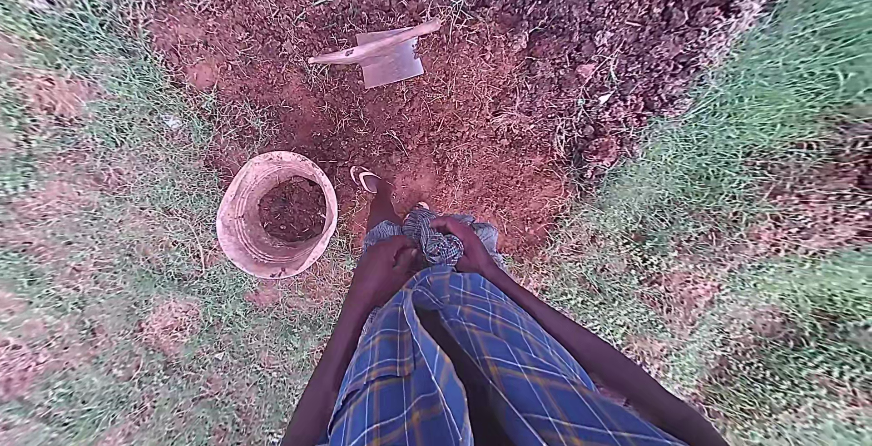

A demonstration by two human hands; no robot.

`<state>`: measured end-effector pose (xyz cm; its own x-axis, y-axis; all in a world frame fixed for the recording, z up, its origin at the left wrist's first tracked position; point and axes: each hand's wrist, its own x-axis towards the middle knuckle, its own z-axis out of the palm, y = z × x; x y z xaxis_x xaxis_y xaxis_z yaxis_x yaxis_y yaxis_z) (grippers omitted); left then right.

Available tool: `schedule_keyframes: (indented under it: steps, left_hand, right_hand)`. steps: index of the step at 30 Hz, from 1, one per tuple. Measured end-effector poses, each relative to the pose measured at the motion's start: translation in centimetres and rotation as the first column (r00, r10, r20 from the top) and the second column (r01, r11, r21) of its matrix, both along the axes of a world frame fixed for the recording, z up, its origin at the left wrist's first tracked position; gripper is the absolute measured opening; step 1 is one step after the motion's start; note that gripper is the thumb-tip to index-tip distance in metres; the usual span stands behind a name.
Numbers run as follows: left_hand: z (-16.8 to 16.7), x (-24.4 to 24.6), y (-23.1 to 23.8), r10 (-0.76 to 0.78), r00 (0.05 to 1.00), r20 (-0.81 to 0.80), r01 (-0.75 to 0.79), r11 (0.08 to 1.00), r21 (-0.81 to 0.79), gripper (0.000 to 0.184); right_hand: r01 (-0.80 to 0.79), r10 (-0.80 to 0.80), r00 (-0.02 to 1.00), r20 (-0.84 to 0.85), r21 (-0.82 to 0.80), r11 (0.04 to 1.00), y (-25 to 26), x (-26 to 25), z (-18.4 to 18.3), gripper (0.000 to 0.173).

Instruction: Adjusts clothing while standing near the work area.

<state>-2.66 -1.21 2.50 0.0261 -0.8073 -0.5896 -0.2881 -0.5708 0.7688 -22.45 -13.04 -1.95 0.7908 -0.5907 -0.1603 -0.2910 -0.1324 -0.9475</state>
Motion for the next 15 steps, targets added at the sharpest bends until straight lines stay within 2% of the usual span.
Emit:
schedule_keyframes:
  steps: [2,4,5,8,12,15]
  left_hand:
    - [0.0,0.2,0.7,0.164,0.986,-0.040,-0.169,0.959,-0.228,0.033]
    - [-0.1,0.0,0.2,0.157,0.981,-0.110,-0.187,0.915,-0.357,0.036]
    - [0.0,-0.2,-0.3,0.120,0.986,-0.115,-0.153,0.923,-0.353,0.039]
    - [-0.4,-1.0,-1.3,0.021,0.987,-0.160,-0.049,0.984,-0.172,0.047]
    - [-2.1,-2.7,-0.5,-0.043,0.982,-0.184,0.016,0.989,-0.145,0.032]
    - [-2.3,-2.1,-0.7,-0.122,0.974,-0.193,0.104,0.989,-0.100,0.033]
  right_hand:
    - [-0.012,0.012,1.000,-0.009,-0.001,1.000,0.0,0.0,-0.1,0.046]
    - [-0.028,0.028,1.000,-0.008,-0.010,1.000,-0.1,0.1,-0.2,0.048]
    - [-0.032,0.032,0.999,-0.007,-0.009,0.999,-0.1,0.2,-0.3,0.049]
    - [-0.027,0.027,1.000,-0.014,0.018,0.999,-0.2,0.6,-0.2,0.053]
    - [-0.006,0.006,1.000,-0.014,0.023,1.000,-0.3,0.2,-0.2,0.063]
    - [-0.003,0.003,1.000,-0.002,0.031,1.000,-0.3,0.3,-0.2,0.065]
